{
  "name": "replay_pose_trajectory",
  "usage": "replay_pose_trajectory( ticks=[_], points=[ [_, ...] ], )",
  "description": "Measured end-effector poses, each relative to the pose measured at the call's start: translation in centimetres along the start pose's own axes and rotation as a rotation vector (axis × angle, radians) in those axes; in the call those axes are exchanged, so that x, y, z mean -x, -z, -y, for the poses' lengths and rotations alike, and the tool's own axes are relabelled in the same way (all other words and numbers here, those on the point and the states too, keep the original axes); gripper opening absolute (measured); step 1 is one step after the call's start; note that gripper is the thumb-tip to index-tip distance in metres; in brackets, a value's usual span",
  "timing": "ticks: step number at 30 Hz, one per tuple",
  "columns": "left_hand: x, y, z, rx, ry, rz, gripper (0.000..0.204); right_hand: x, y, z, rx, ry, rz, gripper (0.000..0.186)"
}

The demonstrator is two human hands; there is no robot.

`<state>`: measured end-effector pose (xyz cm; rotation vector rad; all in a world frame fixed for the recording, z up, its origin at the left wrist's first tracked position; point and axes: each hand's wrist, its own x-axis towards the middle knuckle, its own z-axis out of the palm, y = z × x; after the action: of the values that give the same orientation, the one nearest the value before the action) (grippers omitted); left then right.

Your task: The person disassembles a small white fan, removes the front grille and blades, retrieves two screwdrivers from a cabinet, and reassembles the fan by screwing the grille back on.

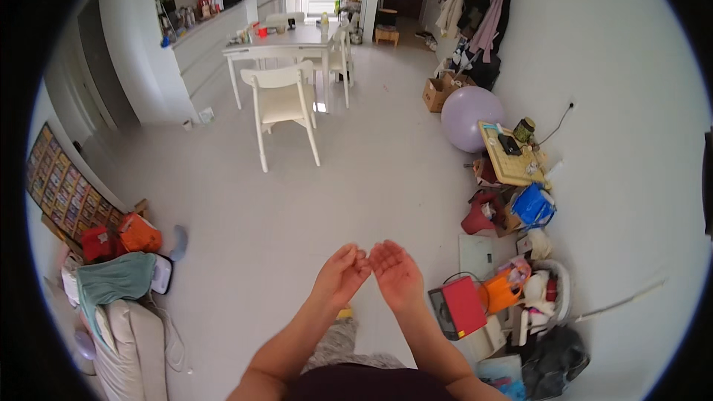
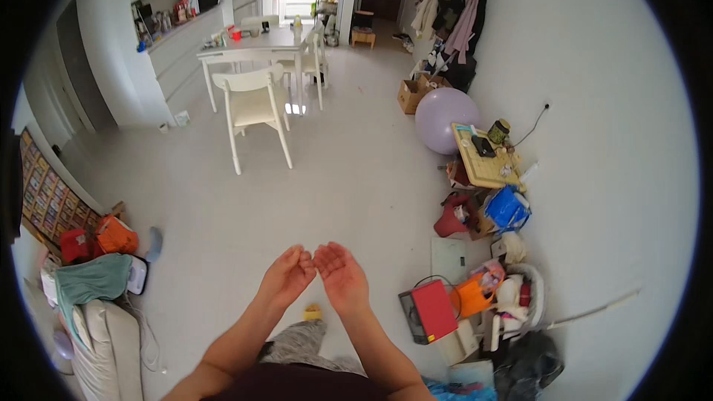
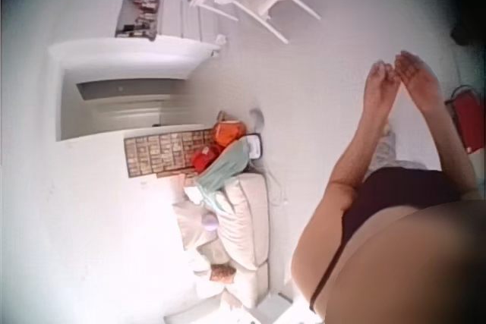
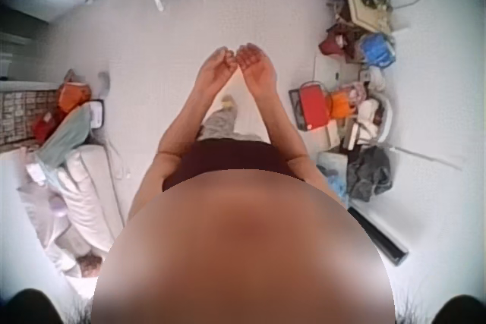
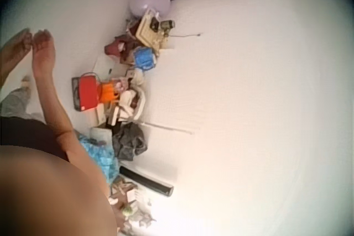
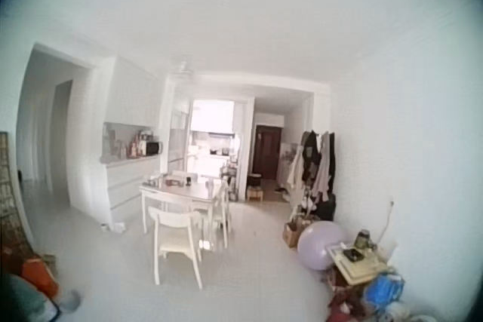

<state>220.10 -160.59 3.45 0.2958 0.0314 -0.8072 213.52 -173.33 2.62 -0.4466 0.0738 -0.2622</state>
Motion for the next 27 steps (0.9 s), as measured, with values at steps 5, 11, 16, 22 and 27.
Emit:
replay_pose_trajectory(
  ticks=[5, 11, 16, 22, 27],
  points=[
    [-20.8, -4.2, -0.8, 0.022, 0.246, 0.032, 0.011, -15.3, 1.3, 9.7, 0.069, 0.232, -0.036, 0.033],
    [-44.1, -5.5, -4.5, 0.035, 0.42, 0.002, 0.024, -35.9, 5.9, 15.8, 0.067, 0.326, -0.085, 0.033],
    [-62.1, -7.4, -11.0, 0.021, 0.31, -0.087, 0.038, -56.5, 7.2, 21.1, 0.035, 0.149, 0.006, 0.032],
    [-80.5, -8.3, -22.0, 0.094, 0.069, 0.054, 0.043, -79.9, 5.5, 23.3, 0.099, -0.015, 0.185, 0.032],
    [-98.1, -7.9, -27.0, 0.081, -0.085, -0.199, 0.023, -98.9, 7.8, 26.5, 0.205, -0.033, 0.089, 0.028]
  ],
)
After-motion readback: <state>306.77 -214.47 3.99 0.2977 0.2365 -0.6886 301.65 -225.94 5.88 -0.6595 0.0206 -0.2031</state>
